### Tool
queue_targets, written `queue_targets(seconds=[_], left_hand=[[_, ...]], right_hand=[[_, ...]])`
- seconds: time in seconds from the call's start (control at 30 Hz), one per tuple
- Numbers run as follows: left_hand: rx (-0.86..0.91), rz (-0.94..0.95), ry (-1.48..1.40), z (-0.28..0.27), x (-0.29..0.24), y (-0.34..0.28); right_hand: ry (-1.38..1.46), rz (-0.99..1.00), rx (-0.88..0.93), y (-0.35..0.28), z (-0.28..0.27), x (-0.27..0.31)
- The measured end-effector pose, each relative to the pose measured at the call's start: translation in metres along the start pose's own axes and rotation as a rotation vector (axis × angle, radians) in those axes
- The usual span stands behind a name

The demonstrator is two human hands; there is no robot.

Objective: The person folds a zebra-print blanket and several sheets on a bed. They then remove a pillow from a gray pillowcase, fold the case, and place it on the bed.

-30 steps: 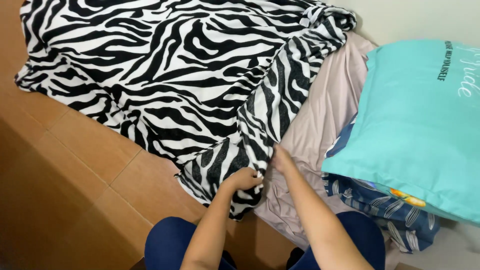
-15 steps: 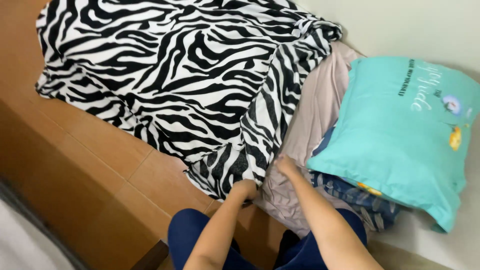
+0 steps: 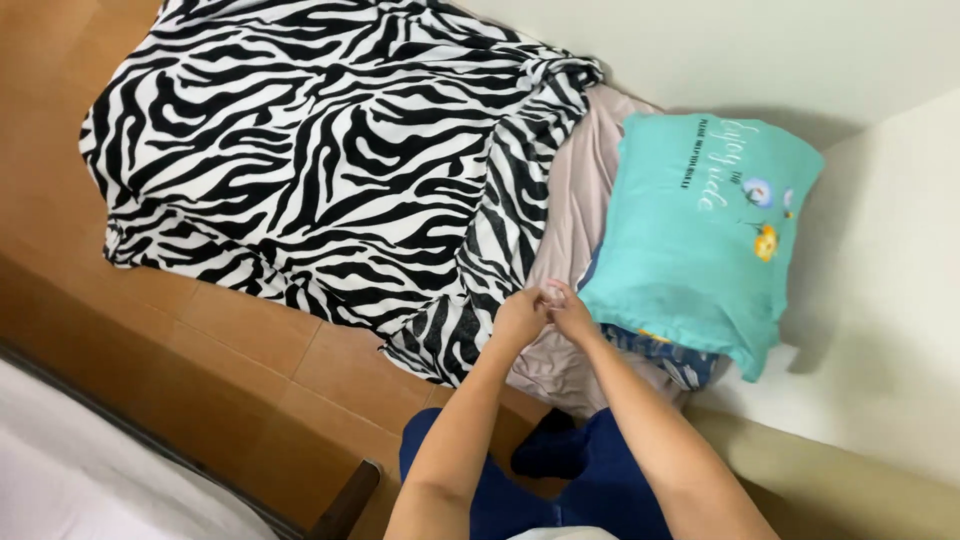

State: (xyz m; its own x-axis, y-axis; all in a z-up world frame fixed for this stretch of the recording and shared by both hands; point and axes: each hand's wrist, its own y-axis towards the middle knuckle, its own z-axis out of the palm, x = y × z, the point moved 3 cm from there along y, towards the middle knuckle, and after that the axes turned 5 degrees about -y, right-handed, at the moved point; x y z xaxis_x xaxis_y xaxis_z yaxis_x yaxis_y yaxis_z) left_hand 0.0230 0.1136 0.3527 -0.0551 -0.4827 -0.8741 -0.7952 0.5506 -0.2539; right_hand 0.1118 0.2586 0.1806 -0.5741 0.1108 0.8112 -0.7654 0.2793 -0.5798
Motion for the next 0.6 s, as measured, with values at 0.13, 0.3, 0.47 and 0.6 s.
queue_targets(seconds=[0.13, 0.3, 0.47, 0.6], left_hand=[[-0.004, 0.082, -0.093, -0.009, -0.011, 0.006], [0.01, 0.048, -0.189, -0.049, -0.035, 0.013], [0.133, 0.098, -0.174, -0.1, -0.046, 0.045], [0.296, 0.112, -0.226, -0.145, -0.017, 0.08]], right_hand=[[0.001, 0.059, -0.046, -0.043, 0.002, 0.067], [0.13, 0.102, -0.112, -0.049, 0.013, 0.078], [0.166, 0.123, -0.246, -0.022, 0.038, 0.079], [0.379, 0.151, -0.391, 0.0, 0.071, 0.081]])
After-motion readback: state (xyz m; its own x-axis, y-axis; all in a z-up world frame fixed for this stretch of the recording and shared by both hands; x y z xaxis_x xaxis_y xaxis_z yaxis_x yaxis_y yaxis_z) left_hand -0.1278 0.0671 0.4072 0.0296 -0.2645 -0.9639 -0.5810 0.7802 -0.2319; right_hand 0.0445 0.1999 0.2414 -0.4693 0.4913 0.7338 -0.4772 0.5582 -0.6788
